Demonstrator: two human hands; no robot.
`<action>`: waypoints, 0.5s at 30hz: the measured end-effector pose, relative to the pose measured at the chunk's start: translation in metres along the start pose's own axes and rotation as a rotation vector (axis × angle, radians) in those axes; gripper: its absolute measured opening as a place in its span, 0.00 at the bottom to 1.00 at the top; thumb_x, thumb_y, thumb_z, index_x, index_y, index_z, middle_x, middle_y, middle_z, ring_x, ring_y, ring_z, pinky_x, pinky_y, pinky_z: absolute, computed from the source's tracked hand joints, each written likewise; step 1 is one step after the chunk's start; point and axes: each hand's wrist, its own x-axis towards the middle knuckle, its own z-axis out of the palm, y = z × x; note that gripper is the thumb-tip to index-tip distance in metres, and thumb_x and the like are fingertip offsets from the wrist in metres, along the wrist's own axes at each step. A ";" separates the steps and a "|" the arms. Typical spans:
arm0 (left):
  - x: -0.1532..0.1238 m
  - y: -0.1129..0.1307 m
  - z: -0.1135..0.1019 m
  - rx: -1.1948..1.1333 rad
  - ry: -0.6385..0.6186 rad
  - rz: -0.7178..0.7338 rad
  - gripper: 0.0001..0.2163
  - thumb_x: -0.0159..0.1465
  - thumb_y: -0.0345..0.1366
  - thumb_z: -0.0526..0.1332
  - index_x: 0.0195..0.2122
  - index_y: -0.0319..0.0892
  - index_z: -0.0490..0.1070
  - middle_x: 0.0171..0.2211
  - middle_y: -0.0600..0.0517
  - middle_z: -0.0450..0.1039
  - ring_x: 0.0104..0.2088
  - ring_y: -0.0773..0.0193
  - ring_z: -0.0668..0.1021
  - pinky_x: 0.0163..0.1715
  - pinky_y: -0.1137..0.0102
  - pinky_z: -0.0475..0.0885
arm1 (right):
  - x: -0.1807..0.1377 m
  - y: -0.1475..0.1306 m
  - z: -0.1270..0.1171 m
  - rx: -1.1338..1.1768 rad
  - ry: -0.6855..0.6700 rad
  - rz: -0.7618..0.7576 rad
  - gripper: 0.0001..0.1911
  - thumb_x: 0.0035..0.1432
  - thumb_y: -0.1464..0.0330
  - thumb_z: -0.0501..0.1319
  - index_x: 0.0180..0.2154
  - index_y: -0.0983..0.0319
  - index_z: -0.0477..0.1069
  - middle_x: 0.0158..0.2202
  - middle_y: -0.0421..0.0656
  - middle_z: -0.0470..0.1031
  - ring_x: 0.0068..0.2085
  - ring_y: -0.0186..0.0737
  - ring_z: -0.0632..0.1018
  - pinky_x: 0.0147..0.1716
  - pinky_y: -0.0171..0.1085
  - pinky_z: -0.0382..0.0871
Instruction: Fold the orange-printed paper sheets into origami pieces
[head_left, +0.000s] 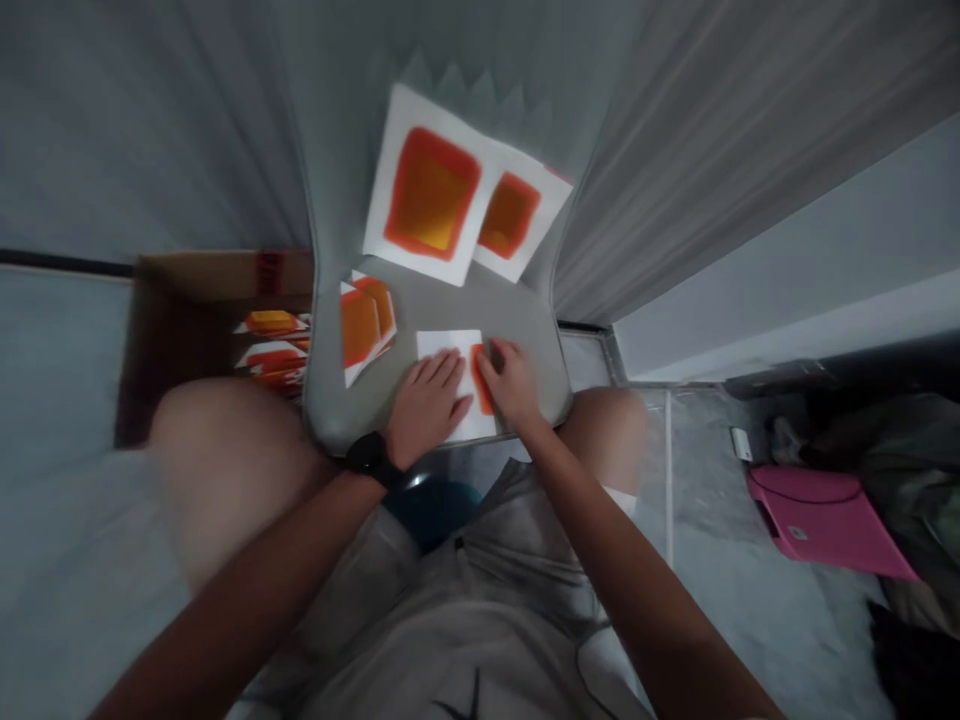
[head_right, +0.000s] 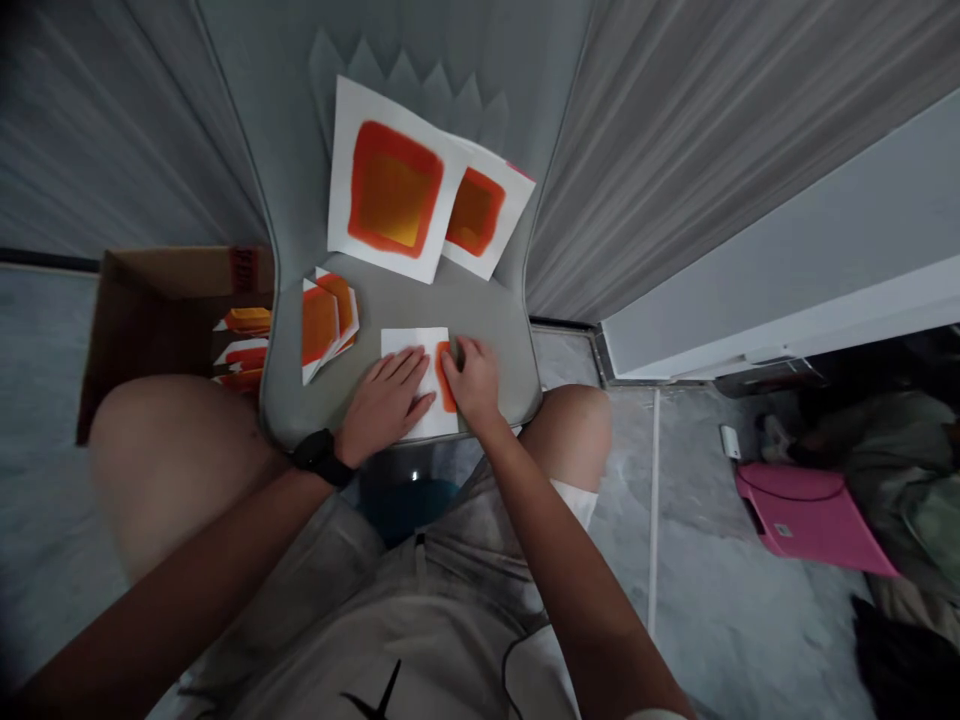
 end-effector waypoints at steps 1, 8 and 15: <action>0.001 -0.001 0.000 -0.001 0.008 0.003 0.27 0.76 0.43 0.52 0.71 0.35 0.62 0.72 0.40 0.62 0.73 0.48 0.63 0.71 0.53 0.57 | 0.002 -0.001 0.000 0.060 -0.006 0.060 0.23 0.69 0.58 0.61 0.57 0.65 0.77 0.50 0.55 0.82 0.51 0.51 0.81 0.56 0.47 0.74; 0.024 -0.021 -0.006 -0.032 0.069 -0.011 0.16 0.76 0.39 0.55 0.59 0.43 0.75 0.61 0.46 0.76 0.60 0.49 0.74 0.57 0.52 0.68 | 0.034 -0.011 -0.005 0.157 -0.157 0.259 0.15 0.60 0.61 0.69 0.45 0.63 0.81 0.39 0.47 0.85 0.40 0.43 0.83 0.44 0.40 0.75; 0.028 -0.029 -0.003 -0.055 0.103 0.015 0.15 0.74 0.41 0.59 0.58 0.44 0.75 0.59 0.46 0.76 0.59 0.49 0.74 0.52 0.53 0.69 | 0.036 -0.021 -0.002 0.177 -0.141 0.173 0.10 0.62 0.67 0.64 0.42 0.62 0.82 0.36 0.44 0.84 0.36 0.41 0.81 0.42 0.38 0.74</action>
